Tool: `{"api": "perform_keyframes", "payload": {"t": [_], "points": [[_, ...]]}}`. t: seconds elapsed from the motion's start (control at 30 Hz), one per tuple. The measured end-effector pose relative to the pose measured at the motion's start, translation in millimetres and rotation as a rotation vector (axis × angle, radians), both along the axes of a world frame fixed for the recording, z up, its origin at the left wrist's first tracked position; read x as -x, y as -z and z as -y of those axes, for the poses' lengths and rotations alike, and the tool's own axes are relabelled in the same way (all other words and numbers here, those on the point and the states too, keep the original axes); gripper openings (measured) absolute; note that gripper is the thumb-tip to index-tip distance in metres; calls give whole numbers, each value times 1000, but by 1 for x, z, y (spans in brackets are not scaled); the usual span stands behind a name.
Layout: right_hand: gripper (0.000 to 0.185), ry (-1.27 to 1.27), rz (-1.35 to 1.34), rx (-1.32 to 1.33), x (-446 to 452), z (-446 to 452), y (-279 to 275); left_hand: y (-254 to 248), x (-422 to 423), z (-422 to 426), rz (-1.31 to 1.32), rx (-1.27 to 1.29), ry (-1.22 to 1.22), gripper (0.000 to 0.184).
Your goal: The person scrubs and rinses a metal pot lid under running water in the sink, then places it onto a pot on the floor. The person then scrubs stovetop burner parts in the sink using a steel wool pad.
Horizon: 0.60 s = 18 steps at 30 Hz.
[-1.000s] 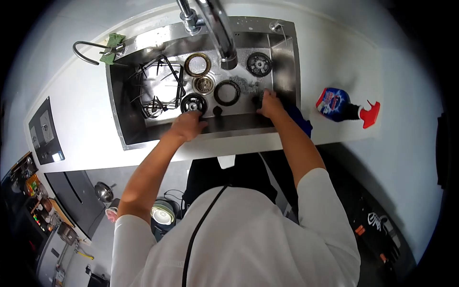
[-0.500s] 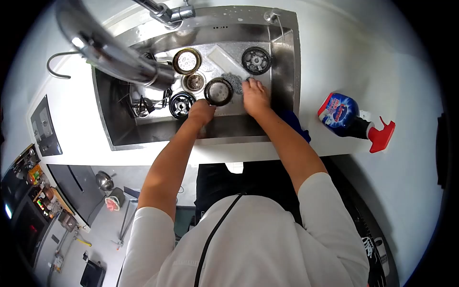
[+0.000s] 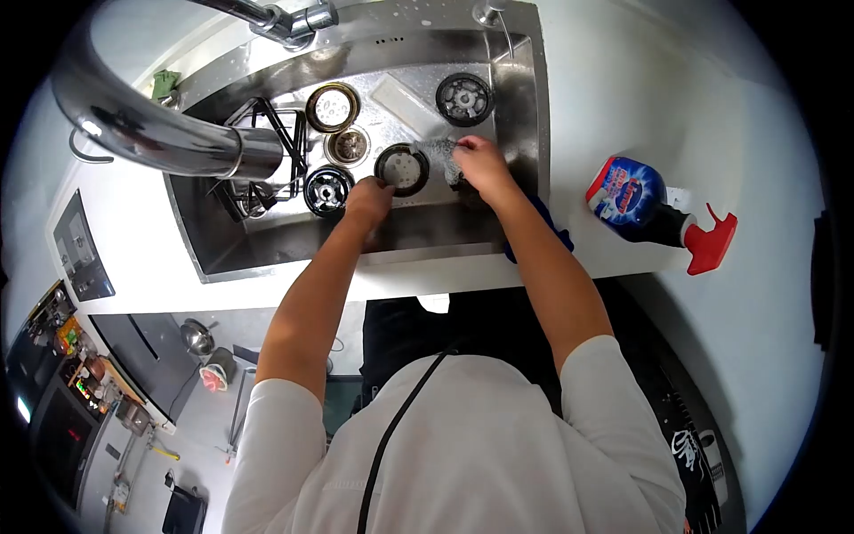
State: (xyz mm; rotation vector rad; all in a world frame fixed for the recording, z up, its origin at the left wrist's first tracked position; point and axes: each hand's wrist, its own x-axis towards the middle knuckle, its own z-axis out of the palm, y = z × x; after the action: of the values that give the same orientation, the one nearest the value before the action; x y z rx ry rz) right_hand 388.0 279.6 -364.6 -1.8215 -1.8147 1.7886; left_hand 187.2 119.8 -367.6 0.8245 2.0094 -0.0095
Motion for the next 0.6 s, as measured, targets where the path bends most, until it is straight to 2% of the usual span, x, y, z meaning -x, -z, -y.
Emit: {"api": "perform_keyframes", "payload": {"t": [0.1, 0.2, 0.23, 0.33, 0.43, 0.53, 0.57, 0.6], "points": [[26, 495, -345, 445, -1, -1, -35, 2, -4, -1, 82, -23, -52, 42], [20, 625, -495, 730, -5, -2, -28, 4, -6, 8, 242, -169, -260, 43], [13, 641, -528, 773, -3, 0, -32, -35, -5, -1, 344, -134, -334, 45], [11, 652, -543, 808, 1, 8, -38, -50, -3, 9, 490, -267, -497, 45], [22, 462, -487, 494, 6, 23, -73, -83, 4, 26, 552, -339, -590, 43], [35, 231, -345, 125, 14, 39, -79, -138, 7, 47, 564, -373, -712, 41], [40, 203, -352, 110, 15, 43, -87, -148, 9, 57, 590, -372, -781, 42], [38, 147, -346, 103, 19, 46, -99, -157, 12, 67, 614, -376, -856, 42]]}}
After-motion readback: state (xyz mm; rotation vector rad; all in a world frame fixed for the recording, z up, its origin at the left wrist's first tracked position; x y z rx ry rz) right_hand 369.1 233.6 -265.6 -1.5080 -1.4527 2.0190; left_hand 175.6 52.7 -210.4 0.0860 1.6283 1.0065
